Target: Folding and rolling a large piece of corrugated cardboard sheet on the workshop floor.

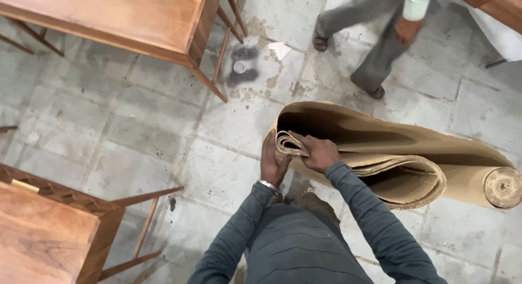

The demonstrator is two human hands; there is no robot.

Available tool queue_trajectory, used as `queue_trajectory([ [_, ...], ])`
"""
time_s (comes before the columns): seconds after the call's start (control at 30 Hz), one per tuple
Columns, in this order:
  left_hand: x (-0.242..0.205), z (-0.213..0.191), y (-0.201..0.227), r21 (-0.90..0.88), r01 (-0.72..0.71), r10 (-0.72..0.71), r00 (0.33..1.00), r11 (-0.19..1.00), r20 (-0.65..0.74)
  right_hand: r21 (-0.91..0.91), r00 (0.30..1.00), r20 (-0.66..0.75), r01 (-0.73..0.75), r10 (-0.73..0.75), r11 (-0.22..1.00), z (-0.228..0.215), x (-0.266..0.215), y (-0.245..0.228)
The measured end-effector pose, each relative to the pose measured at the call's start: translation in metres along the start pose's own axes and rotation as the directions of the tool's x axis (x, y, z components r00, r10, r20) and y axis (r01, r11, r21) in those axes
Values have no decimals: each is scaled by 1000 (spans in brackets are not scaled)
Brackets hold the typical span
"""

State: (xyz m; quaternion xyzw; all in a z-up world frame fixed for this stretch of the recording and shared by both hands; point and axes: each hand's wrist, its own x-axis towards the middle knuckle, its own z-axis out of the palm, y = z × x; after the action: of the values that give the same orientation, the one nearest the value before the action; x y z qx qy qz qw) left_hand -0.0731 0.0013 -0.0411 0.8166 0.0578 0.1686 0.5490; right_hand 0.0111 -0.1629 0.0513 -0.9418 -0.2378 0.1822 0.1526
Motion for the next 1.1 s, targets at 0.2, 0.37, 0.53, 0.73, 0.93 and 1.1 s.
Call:
queue_trajectory([
  [0.2,20,-16,1,-188,-40,63,991,981,118,59,995,17,102,-103,993,1,-1,13],
  [0.37,34,-27,8,-191,-15,58,973,982,225,62,988,-12,155,-154,986,4,2,19],
  [0.53,42,-29,13,-162,-23,66,961,987,268,57,990,2,141,-142,988,4,5,23],
  [0.73,56,-34,23,-194,29,48,923,981,383,16,976,14,216,-216,976,8,6,28],
  [0.93,62,-32,21,-193,32,52,910,981,412,-1,979,69,193,-192,981,10,8,31],
  [1.1,64,-33,27,-119,-69,112,906,991,408,-17,976,68,210,-209,978,6,6,27],
])
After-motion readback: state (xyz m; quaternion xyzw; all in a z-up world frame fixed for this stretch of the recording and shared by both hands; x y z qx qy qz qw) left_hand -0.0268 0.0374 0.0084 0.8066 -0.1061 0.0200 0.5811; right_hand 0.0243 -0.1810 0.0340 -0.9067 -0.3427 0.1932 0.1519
